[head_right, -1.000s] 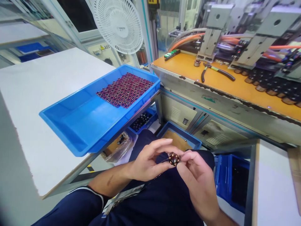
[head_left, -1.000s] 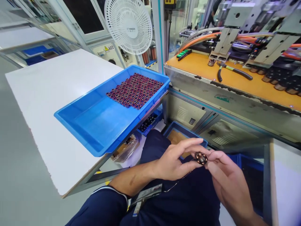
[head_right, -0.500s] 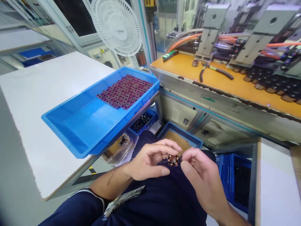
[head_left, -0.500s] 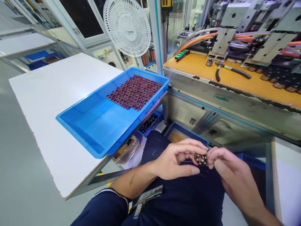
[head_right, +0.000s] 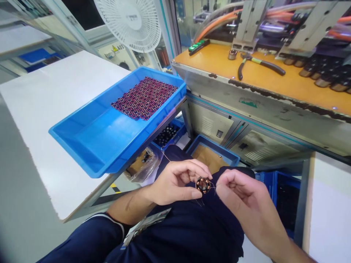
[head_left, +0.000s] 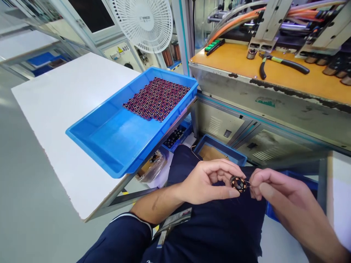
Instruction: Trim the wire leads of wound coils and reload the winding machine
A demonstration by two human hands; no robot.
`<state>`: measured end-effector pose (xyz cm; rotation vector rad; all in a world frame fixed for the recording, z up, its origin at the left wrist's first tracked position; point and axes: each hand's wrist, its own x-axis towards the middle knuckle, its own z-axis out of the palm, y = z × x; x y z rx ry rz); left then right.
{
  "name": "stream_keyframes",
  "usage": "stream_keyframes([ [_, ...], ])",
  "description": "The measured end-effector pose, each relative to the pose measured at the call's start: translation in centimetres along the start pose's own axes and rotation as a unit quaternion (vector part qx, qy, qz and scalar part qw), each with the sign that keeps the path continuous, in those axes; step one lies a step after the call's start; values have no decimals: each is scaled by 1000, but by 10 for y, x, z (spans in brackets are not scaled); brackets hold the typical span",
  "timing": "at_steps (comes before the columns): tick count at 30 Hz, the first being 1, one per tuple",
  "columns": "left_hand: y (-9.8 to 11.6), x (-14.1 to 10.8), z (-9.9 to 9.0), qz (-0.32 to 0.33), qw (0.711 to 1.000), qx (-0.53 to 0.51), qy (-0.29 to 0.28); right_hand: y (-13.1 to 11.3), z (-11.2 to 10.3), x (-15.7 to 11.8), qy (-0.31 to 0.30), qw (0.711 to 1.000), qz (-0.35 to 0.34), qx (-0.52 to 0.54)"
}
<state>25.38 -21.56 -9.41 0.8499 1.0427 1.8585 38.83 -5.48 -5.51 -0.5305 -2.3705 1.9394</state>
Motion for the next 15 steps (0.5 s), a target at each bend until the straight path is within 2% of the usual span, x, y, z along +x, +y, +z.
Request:
stream_keyframes([
  [5,1,1,0,9,999,33,-2,-2,3,-2,-27,999,24,-4],
  [9,5,0,-5,-1,1000,-6,3,4,-11,-1,-59,997,26,-43],
  [11,7,-1,-6,-17,999,-31,4,4,-22,4,-63,995,4,-80],
  [15,9,-2,-2,-94,993,-62,-31,-13,-28,18,-19,991,-82,-104],
])
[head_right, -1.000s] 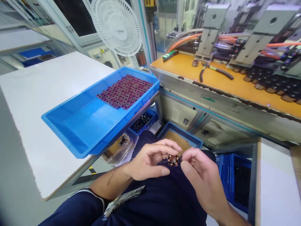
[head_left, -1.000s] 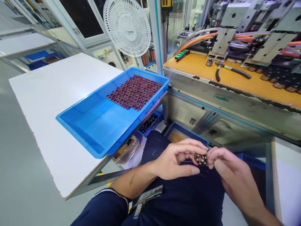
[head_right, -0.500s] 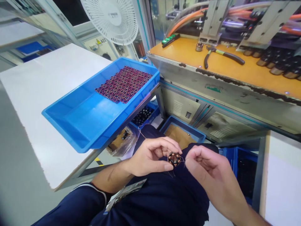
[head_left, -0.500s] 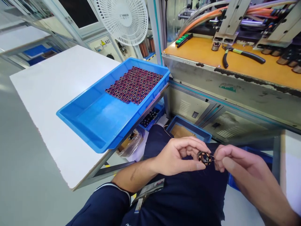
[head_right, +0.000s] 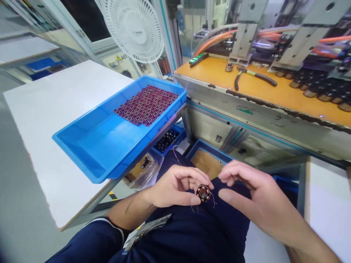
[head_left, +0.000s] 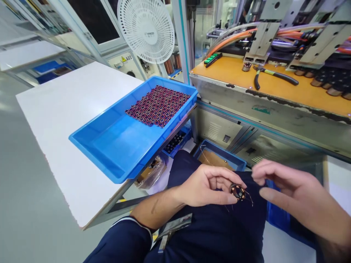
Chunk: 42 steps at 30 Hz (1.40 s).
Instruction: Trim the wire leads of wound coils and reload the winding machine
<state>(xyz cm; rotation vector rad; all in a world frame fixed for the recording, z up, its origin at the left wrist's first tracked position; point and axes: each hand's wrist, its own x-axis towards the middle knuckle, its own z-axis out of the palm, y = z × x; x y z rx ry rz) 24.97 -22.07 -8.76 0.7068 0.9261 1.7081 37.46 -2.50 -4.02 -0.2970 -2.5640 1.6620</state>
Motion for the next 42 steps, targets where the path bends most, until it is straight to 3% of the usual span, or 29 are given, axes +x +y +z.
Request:
stream_keyframes([
  [5,0,-2,6,-37,999,-2,-9,-23,13,21,-119,991,-57,4],
  [11,2,-6,3,-18,999,8,31,-18,25,8,16,997,-57,-48],
  [14,1,-4,2,21,999,12,37,-13,26,-4,46,998,-29,-42],
  [20,1,-1,4,92,994,51,7,-19,26,-13,-15,996,84,8],
  [23,1,-2,4,97,993,72,13,-22,26,-11,-39,994,103,26],
  [31,1,-4,2,53,999,4,0,-26,20,-6,-67,996,63,-17],
  [36,0,-1,3,36,997,-61,-13,-27,21,-13,-52,998,29,-37],
  [42,1,3,3,66,996,-62,-19,-20,28,-24,-25,999,23,-8],
])
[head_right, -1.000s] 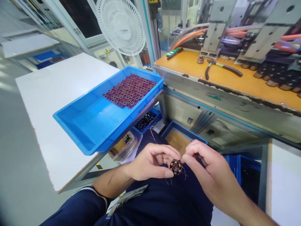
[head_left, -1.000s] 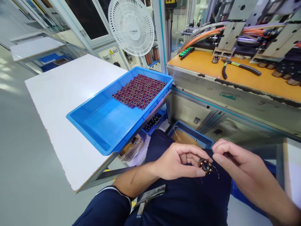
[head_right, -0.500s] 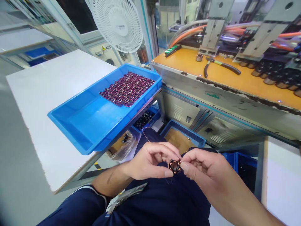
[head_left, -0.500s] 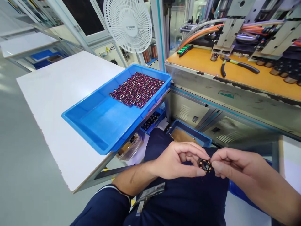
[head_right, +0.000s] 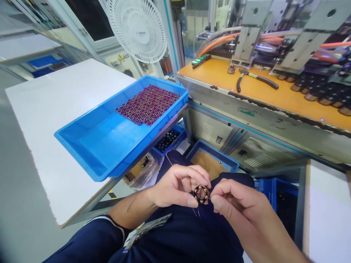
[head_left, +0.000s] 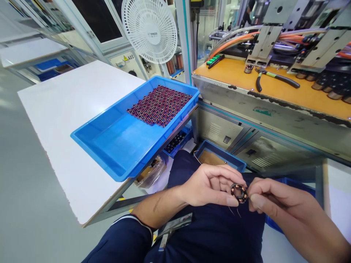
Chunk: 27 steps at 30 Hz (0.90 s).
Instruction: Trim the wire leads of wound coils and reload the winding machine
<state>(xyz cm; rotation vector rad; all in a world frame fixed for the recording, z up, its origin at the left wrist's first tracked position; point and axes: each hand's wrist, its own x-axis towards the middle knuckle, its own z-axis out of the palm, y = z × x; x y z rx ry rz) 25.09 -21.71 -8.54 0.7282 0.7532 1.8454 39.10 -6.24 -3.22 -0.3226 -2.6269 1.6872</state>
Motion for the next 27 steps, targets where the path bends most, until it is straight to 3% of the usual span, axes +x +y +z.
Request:
stream_keyframes([
  [6,3,2,1,36,999,8,-28,-1,2,-3,7,1000,-17,-8],
  [15,6,5,4,26,999,19,-37,2,-4,-4,-38,996,-42,-74],
  [21,8,5,3,-5,998,64,-28,-3,0,-5,-7,984,-131,-120],
  [24,9,5,2,-27,998,52,-24,3,-6,-8,44,954,-218,-201],
  [27,7,4,1,-49,998,5,-35,8,-14,-7,138,887,-321,-301],
])
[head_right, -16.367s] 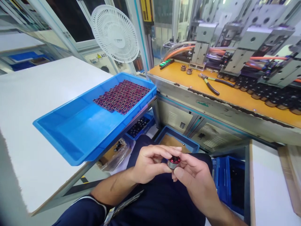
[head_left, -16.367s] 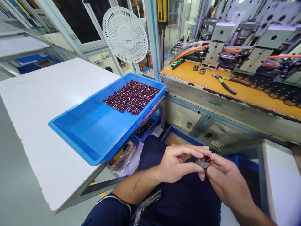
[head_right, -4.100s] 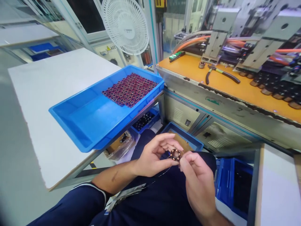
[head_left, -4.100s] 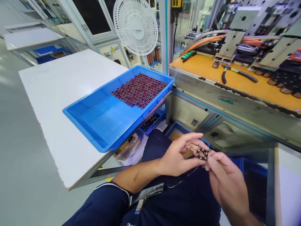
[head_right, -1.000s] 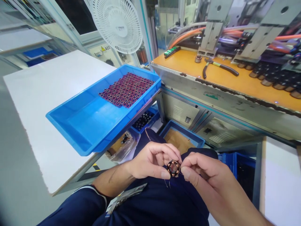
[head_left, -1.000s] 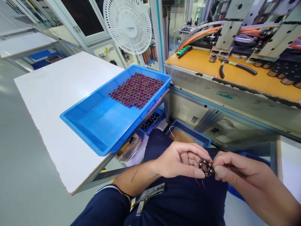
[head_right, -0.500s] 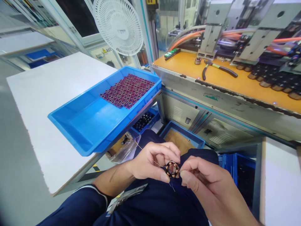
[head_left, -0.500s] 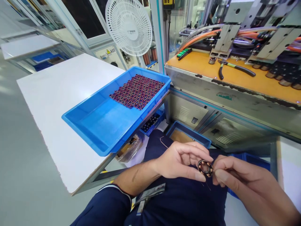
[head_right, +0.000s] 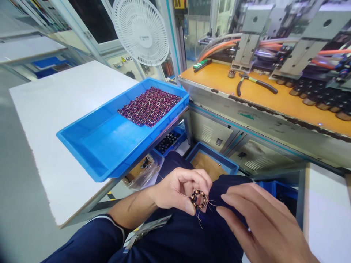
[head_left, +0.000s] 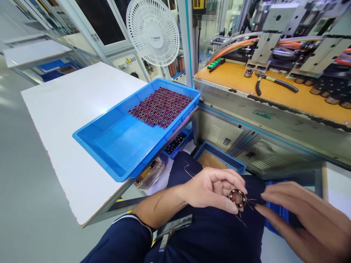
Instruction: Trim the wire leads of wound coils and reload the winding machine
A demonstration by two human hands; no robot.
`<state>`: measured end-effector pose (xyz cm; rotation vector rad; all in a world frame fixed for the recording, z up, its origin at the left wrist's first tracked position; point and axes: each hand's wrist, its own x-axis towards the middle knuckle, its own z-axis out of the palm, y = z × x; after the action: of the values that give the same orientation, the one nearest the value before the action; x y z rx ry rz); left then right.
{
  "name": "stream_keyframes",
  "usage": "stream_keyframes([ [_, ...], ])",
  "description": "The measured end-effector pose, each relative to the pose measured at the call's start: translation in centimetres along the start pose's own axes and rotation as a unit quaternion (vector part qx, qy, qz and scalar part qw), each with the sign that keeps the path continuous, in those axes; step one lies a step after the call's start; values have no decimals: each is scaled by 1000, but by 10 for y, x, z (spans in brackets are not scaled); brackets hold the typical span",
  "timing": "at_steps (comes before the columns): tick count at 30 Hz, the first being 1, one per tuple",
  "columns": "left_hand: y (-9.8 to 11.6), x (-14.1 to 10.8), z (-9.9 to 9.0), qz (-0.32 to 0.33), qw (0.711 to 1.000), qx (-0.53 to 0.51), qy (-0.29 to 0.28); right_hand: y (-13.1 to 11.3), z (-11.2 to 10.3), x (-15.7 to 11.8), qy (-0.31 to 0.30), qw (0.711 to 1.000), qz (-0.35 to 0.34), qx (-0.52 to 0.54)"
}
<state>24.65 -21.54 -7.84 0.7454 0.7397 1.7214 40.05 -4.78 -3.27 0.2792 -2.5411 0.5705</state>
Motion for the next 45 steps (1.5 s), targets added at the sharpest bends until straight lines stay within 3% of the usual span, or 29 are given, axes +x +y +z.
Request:
stream_keyframes([
  [2,-2,0,0,-14,999,-27,-15,2,-2,4,10,999,-42,-8],
  [4,-5,0,0,-31,998,-40,-23,0,-3,9,-17,998,-53,35],
  [9,-6,-2,-1,-94,995,-16,-6,-5,-2,16,-47,991,-10,125],
  [13,-5,-3,-1,-121,993,-5,9,-5,1,19,-31,992,-21,124],
  [21,-2,-1,1,-63,998,-5,1,-10,3,26,28,995,-83,44],
  [25,-1,0,2,4,1000,8,3,-13,11,19,47,997,-45,43],
  [31,-4,1,2,132,984,120,24,-20,35,7,108,990,37,86],
  [34,-5,-1,1,122,981,146,43,-22,42,6,132,987,42,87],
  [39,-3,-5,-2,36,990,133,13,-19,40,6,138,988,42,60],
  [45,-29,-5,-5,55,997,57,23,-3,44,-7,119,992,37,30],
])
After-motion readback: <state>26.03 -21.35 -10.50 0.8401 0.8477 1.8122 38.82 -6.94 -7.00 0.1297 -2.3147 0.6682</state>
